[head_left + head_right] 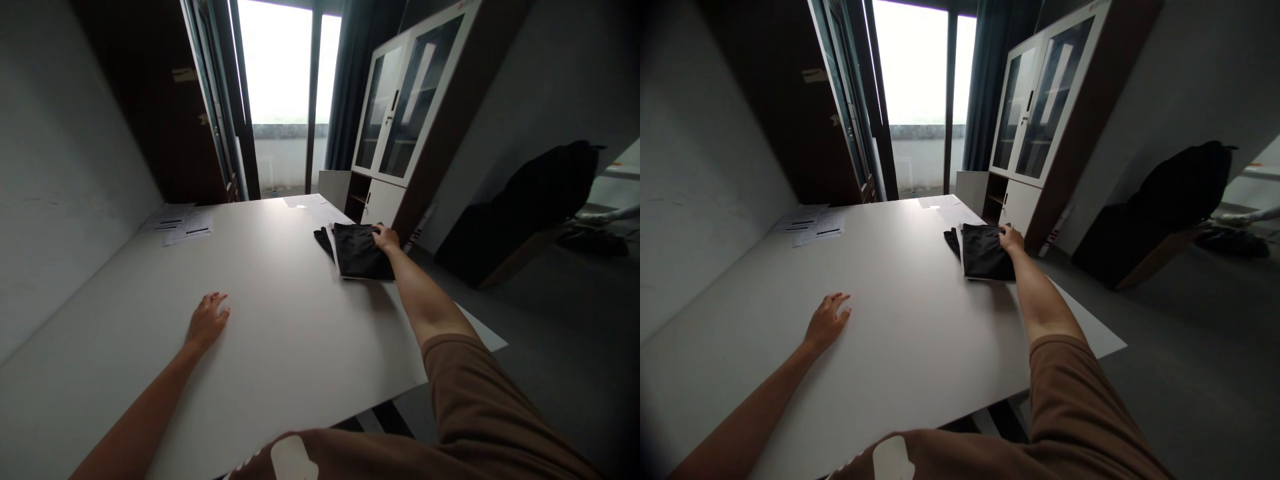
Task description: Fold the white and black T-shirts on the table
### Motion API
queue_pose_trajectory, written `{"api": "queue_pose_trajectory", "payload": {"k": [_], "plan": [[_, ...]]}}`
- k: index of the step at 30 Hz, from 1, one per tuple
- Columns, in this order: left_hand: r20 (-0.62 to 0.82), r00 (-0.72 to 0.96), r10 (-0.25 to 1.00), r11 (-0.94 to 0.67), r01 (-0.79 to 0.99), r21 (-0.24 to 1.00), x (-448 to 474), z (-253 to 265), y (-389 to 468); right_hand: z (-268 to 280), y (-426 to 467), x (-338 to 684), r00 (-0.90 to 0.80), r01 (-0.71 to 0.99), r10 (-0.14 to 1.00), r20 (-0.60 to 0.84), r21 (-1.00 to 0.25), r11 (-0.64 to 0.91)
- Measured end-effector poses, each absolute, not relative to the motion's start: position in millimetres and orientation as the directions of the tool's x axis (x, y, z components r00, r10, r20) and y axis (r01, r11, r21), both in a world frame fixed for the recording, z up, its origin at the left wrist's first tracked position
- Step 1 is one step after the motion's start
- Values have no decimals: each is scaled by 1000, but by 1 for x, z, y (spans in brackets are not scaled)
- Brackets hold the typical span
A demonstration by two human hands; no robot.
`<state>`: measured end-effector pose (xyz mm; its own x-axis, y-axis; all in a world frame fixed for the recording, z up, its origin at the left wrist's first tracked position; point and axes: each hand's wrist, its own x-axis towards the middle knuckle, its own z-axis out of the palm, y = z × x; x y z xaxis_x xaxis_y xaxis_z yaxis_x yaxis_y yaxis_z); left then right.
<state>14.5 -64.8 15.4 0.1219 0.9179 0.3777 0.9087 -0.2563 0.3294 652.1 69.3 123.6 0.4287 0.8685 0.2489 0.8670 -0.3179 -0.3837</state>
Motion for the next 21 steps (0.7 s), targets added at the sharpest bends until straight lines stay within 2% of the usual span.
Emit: {"api": "queue_pose_trajectory", "payload": {"k": [3, 8, 10, 12, 13, 15, 17, 19, 21], "plan": [[364, 117, 924, -246, 910, 333, 17, 16, -68, 134, 76, 665, 444, 874, 814, 374, -382, -301], [363, 108, 925, -235, 915, 329, 20, 18, -69, 127, 68, 662, 532, 829, 828, 179, -306, -467], [361, 113, 926, -237, 916, 322, 21, 18, -69, 119, 62, 648, 535, 840, 812, 234, -247, -482], [360, 122, 925, -243, 917, 315, 22, 19, -70, 109, 56, 631, 463, 886, 824, 325, -189, -423], [362, 125, 924, -246, 918, 312, 22, 20, -70, 104, 54, 623, 407, 913, 855, 321, -162, -373], [363, 122, 924, -242, 920, 307, 23, 20, -70, 98, 53, 609, 307, 949, 930, 204, -133, -284], [348, 116, 930, -226, 928, 296, 23, 21, -68, 93, 54, 597, 272, 957, 957, 100, -129, -259], [322, 120, 939, -215, 937, 276, 24, 22, -67, 90, 56, 581, 267, 960, 950, 164, -133, -247], [296, 149, 943, -230, 937, 261, 26, 24, -65, 84, 53, 554, 177, 980, 935, 307, -148, -136]]}}
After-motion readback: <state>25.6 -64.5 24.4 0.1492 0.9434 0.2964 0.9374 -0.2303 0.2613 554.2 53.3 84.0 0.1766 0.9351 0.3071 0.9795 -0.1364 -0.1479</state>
